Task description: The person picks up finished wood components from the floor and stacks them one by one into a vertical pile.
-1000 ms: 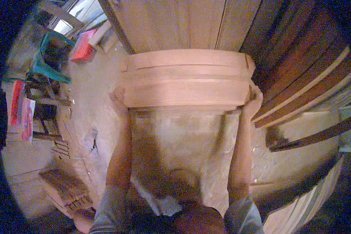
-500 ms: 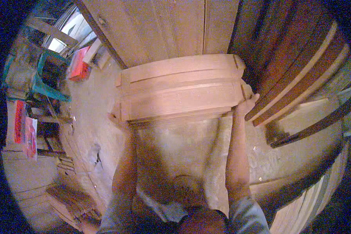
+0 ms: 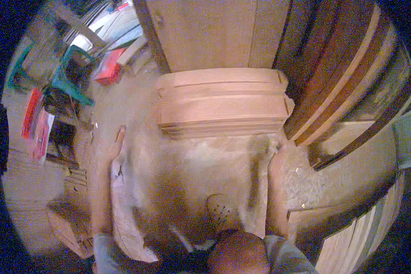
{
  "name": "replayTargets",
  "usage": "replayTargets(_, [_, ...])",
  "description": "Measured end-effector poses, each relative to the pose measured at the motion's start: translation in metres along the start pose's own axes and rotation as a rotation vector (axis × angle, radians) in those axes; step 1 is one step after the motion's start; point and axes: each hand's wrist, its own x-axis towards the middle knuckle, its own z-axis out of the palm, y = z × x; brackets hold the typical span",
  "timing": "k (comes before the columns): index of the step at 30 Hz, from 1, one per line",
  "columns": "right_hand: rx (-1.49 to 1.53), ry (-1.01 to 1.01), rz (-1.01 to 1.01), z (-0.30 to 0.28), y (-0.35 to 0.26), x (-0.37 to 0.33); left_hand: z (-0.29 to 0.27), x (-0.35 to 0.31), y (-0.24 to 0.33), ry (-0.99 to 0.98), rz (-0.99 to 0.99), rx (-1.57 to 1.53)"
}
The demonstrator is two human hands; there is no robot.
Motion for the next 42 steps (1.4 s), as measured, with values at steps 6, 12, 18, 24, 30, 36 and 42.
replayTargets(6, [-0.234,-0.3,0.019,0.013,0.003,-0.108,-0.15,-0.178,-0.049,-0.211,0.159,0.377])
replayTargets(12, [-0.459,-0.523,-0.154,0.06,-0.057,-0.158,-0.148,-0.331,-0.085,-0.018,-0.049,0.017])
replayTargets(18, [-0.644,-1.18,-0.847,0.174,-0.227,-0.201,-0.144,-0.48,-0.136,0.22,-0.202,-0.202])
replayTargets(24, [-0.454,-1.705,-1.133,0.305,-0.391,-0.42,-0.142,-0.598,-0.187,0.548,-0.26,-0.162])
replayTargets(30, [-0.259,-1.949,-1.454,0.375,-0.358,-0.707,-0.101,-0.631,-0.247,1.287,-0.398,-0.723])
replayTargets(36, [-0.357,-1.576,-0.839,0.416,-0.243,-0.838,-0.041,-0.642,-0.257,1.376,-0.649,-1.106])
replayTargets(42, [-0.11,-2.02,-0.144,0.403,-0.186,-0.827,0.092,-0.636,-0.252,1.516,-0.879,-1.616])
